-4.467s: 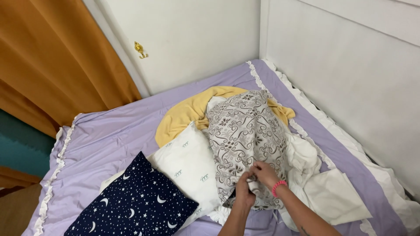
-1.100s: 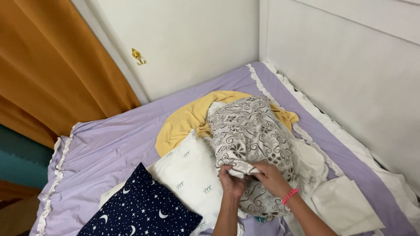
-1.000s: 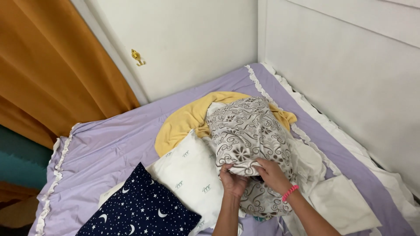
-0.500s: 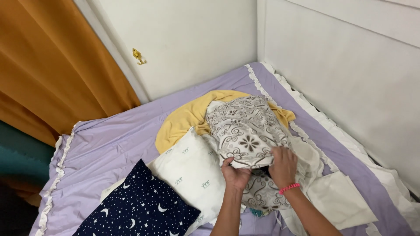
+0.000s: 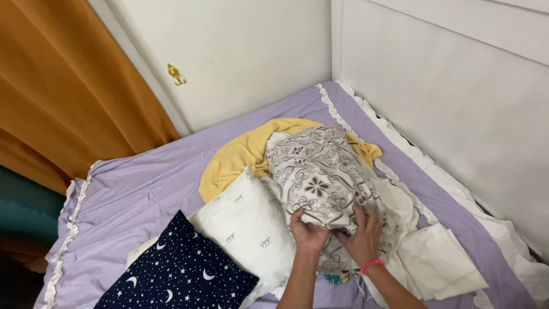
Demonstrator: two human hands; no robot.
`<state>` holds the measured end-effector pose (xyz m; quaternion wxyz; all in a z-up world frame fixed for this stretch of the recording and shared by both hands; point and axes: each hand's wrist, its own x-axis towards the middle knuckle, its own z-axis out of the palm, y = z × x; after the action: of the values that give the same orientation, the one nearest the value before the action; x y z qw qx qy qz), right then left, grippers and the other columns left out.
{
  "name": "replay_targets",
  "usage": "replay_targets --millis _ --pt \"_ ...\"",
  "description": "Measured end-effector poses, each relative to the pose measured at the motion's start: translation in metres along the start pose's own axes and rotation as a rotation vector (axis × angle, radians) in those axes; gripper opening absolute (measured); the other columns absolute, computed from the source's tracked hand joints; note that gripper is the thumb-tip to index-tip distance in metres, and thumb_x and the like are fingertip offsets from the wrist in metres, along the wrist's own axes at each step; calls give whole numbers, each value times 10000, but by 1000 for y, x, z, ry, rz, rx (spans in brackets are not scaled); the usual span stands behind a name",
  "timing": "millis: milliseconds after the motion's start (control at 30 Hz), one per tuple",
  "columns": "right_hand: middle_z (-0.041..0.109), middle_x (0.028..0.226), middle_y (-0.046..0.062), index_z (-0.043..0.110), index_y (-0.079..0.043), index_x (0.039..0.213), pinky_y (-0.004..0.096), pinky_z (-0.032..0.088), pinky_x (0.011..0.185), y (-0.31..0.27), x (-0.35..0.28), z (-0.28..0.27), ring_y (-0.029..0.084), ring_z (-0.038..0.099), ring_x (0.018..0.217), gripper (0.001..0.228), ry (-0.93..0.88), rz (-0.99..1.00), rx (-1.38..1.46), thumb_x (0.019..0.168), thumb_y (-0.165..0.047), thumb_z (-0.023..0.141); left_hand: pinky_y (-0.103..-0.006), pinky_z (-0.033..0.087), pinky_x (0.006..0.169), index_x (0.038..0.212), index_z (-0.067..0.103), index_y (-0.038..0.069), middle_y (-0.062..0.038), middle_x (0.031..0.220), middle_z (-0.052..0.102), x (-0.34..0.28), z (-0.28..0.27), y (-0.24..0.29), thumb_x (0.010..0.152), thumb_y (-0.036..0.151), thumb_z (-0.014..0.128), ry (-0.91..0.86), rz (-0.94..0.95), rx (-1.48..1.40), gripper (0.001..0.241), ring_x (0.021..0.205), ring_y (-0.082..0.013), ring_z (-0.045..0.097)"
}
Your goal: The person folds a patterned pillowcase on a bed. They smooth the fabric, fold the edges inward, and tuck the corners to create a neat, rectangular shape. The pillowcase is then placed on top of other bedding items.
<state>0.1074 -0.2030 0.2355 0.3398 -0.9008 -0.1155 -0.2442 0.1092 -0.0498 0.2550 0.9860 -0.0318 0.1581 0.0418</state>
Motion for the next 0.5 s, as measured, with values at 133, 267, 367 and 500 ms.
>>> replay_targets --millis 133,267,367,500 --pt "489 1354 217 534 -97 1310 584 317 1102 -10 24 15 465 455 1273 767 193 -152 93 599 -179 811 -501 521 1045 1338 588 -26 -193 1292 692 -10 4 -11 831 222 531 -53 -48 -16 568 1184 -357 651" --pt "593 1210 75 600 -142 1135 563 312 1205 8 33 20 313 542 1239 528 193 -186 19 641 -69 773 -454 544 949 1327 597 -21 -193 1294 703 20 -40 14 856 226 528 -95 -59 -43 536 1135 -339 676" --pt "609 1173 82 627 -148 1100 545 348 1112 47 35 22 324 554 1205 465 118 19 -39 665 -63 764 -403 562 857 1316 603 -26 -186 1306 704 31 -39 33 888 236 533 -176 -69 -110 507 1099 -319 689" --pt "576 1295 159 616 -182 1273 506 416 1047 137 3 55 413 530 1235 457 81 419 -122 844 -72 730 -380 565 900 1322 609 -16 -159 1306 702 38 -51 40 898 205 549 -19 14 -117 482 1139 -299 691"
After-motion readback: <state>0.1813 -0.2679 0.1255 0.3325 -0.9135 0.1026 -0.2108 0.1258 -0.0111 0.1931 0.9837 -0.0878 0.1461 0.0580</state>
